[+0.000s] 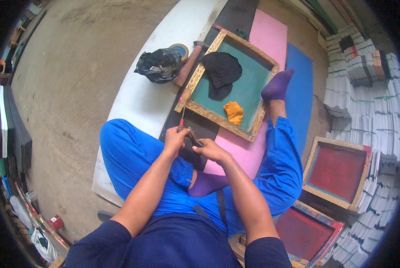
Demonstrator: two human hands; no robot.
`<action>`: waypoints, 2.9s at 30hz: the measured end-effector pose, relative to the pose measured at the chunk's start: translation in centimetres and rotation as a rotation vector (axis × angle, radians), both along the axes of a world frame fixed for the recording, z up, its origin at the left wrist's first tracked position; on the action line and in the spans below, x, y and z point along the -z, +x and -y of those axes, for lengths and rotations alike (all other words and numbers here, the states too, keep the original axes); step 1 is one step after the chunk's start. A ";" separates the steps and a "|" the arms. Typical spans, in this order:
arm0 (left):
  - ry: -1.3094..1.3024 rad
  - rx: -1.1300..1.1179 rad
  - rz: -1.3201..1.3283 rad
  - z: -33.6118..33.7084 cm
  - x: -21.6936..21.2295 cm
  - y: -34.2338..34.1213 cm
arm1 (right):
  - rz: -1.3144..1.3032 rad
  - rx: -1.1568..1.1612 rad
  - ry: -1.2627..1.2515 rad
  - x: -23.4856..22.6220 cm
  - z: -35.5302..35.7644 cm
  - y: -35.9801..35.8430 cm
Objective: The person sits cross-legged on the floor and uses a red-handled tool and a knife to trim a black fabric piece placed on a wooden frame. The person repeatedly scrapes and cuts the fabric edge while holding it in place.
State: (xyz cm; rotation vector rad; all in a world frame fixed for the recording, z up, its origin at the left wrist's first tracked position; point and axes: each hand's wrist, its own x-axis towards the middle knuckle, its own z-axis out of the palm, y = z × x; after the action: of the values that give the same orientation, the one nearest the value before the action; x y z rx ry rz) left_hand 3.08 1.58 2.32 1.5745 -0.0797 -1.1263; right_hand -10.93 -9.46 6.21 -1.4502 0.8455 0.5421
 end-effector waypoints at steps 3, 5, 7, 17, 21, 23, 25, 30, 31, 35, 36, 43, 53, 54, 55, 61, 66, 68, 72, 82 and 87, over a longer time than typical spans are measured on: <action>0.094 0.061 0.220 0.0 1.2 -0.2 | -0.056 -0.067 -0.004 -1.5 0.1 0.4; 0.120 0.091 0.295 0.3 1.5 -0.3 | -0.089 -0.064 0.041 -1.2 0.3 0.2; 0.152 0.076 0.282 0.5 1.2 -0.5 | -0.082 -0.039 0.096 -0.2 0.5 -0.6; 0.109 -0.012 0.071 1.6 0.7 -0.6 | -0.252 0.114 0.019 -2.6 7.5 -4.3; 0.090 -0.003 0.045 2.0 0.8 -0.9 | -0.354 0.056 -0.093 -2.4 10.4 -5.0; 0.094 0.001 0.036 2.2 0.5 -0.8 | -0.406 0.028 -0.099 -2.3 11.3 -4.8; 0.098 0.000 0.030 2.3 0.4 -0.8 | -0.474 -0.033 -0.091 -2.1 12.2 -4.4; 0.102 -0.013 0.023 2.3 0.6 -0.7 | -0.500 -0.090 -0.114 -2.2 12.8 -2.8; 0.100 -0.008 0.017 2.3 0.6 -0.7 | -0.506 -0.097 -0.111 -2.5 12.9 -2.5; 0.090 -0.006 0.000 2.5 0.8 -0.7 | -0.545 -0.243 -0.188 -2.7 13.2 -1.1; 0.088 -0.009 -0.004 2.5 0.9 -0.7 | -0.548 -0.214 -0.175 -2.9 13.1 -0.6; 0.101 0.025 -0.012 3.0 0.9 -1.0 | -0.555 -0.087 -0.097 -2.0 13.5 -1.4; 0.099 0.040 -0.024 4.1 1.4 -1.6 | -0.528 0.151 -0.350 -1.7 7.4 -0.9; 0.094 0.042 -0.029 4.2 1.3 -1.6 | -0.510 0.161 -0.395 -1.7 6.9 -0.8; 0.097 0.042 -0.032 4.3 1.2 -1.6 | -0.470 0.201 -0.464 -0.1 6.2 -1.7; 0.136 0.075 -0.037 4.8 1.4 -1.9 | -0.385 0.299 -0.657 3.4 4.2 -3.8; 0.143 0.045 -0.046 4.8 1.7 -1.9 | -0.354 0.303 -0.704 2.7 3.8 -3.2; 0.138 0.048 -0.033 4.7 1.9 -1.7 | -0.279 0.319 -0.648 3.3 3.9 -4.1; 0.150 0.044 -0.029 4.3 2.0 -1.4 | -0.241 0.309 -0.398 3.1 5.5 -5.8; 0.124 0.050 -0.039 4.1 1.5 -1.4 | -0.317 0.214 -0.214 0.9 7.9 -3.8; 0.127 0.042 -0.032 4.2 0.9 -1.2 | -0.368 0.171 -0.238 -0.8 8.3 -2.1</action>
State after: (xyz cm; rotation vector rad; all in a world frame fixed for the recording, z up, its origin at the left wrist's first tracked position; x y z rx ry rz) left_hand 1.89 -2.62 1.44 1.6737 -0.0201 -1.2086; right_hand -13.02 -17.73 6.97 -1.4964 1.3504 0.6036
